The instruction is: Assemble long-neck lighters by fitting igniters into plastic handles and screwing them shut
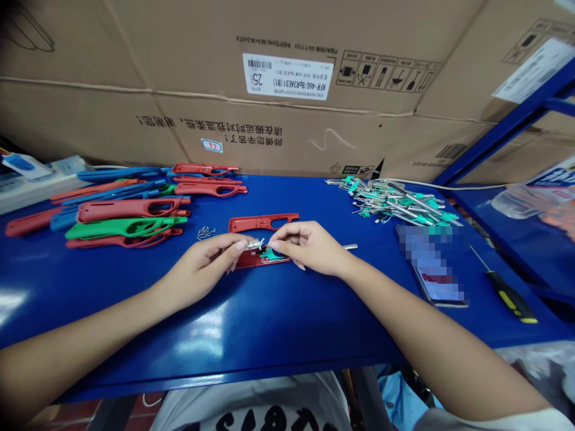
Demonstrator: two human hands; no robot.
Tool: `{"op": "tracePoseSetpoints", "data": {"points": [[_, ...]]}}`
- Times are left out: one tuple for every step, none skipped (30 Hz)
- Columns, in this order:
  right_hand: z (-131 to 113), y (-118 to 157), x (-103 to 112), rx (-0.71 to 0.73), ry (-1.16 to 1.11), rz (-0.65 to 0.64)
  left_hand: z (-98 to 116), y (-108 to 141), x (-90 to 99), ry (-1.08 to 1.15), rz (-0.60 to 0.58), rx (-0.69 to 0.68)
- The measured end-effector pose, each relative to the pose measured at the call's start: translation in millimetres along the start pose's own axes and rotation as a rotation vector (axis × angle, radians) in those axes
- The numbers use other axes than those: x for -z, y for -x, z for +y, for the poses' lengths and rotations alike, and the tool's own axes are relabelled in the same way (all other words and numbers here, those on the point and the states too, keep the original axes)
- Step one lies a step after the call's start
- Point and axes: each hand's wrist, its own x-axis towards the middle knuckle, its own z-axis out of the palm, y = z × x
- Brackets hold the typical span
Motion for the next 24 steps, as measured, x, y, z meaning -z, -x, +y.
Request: {"op": "tracePoseSetpoints", "data": {"points": [[0.1,0.0,0.1,-0.002,-0.001,0.001,0.2,-0.2,0.0,0.000,-0.003,-0.002],[0.2,0.0,0.2,-0.001,-0.002,0.002,0.5,-0.4,0.1,0.002,-0.006,-0.004],[0.4,0.1,0.2,0.002,0.000,0.003,0.6,-0.6,0.1,0.003,-0.009,-0.005],[0.6,0.2,0.3,0.006,0.003,0.004,0.8,-0.7,0.2,0.005,-0.011,-0.007],[0.8,0.3,0.2,0.010,0.007,0.003,0.9,-0.7,0.2,0.007,-0.013,-0.008],[0.8,0.3,0.1,0.012,0.009,0.003,1.1,-0.8,0.3,0.009,-0.014,-0.010],[0.8,0.4,0.0,0.013,0.011,0.004,1.2,-0.7,0.3,0.010,-0.015,-0.011],[0.7,0.4,-0.2,0.013,0.012,0.005,1.4,-0.7,0.3,0.010,-0.018,-0.011],[0.7,0.4,-0.4,0.012,0.013,0.007,1.7,-0.6,0.3,0.011,-0.019,-0.012],[0.6,0.3,-0.6,0.013,0.012,0.008,1.9,-0.5,0.3,0.012,-0.019,-0.013],[0.7,0.3,-0.8,0.014,0.012,0.009,2.2,-0.4,0.3,0.011,-0.019,-0.012],[0.8,0.2,-0.8,0.017,0.011,0.008,2.4,-0.4,0.3,0.011,-0.019,-0.011],[1.1,0.2,-0.8,0.020,0.010,0.007,2.6,-0.3,0.3,0.010,-0.020,-0.011],[1.5,0.1,-0.7,0.024,0.009,0.004,2.8,-0.3,0.3,0.010,-0.022,-0.011],[2.0,0.0,-0.5,0.028,0.009,0.001,2.9,-0.3,0.4,0.009,-0.023,-0.011],[2.5,0.0,-0.2,0.032,0.009,-0.001,3.0,-0.4,0.4,0.010,-0.023,-0.014],[3.0,-0.1,0.1,0.035,0.009,-0.004,3.0,-0.5,0.5,0.010,-0.023,-0.016],[3.5,-0.1,0.4,0.037,0.010,-0.006,3.1,-0.6,0.5,0.011,-0.022,-0.018],[3.9,-0.1,0.6,0.038,0.012,-0.009,3.1,-0.7,0.4,0.011,-0.021,-0.019],[4.2,-0.1,0.7,0.037,0.014,-0.011,3.1,-0.9,0.4,0.013,-0.020,-0.019],[4.3,-0.1,0.8,0.035,0.015,-0.013,3.1,-1.0,0.3,0.014,-0.019,-0.019],[4.3,0.0,0.7,0.034,0.014,-0.014,3.1,-1.0,0.3,0.015,-0.019,-0.019],[4.2,0.0,0.5,0.033,0.010,-0.013,3.0,-1.1,0.2,0.017,-0.019,-0.018],[4.0,0.1,0.3,0.032,0.005,-0.014,2.9,-1.1,0.2,0.018,-0.020,-0.018]]}}
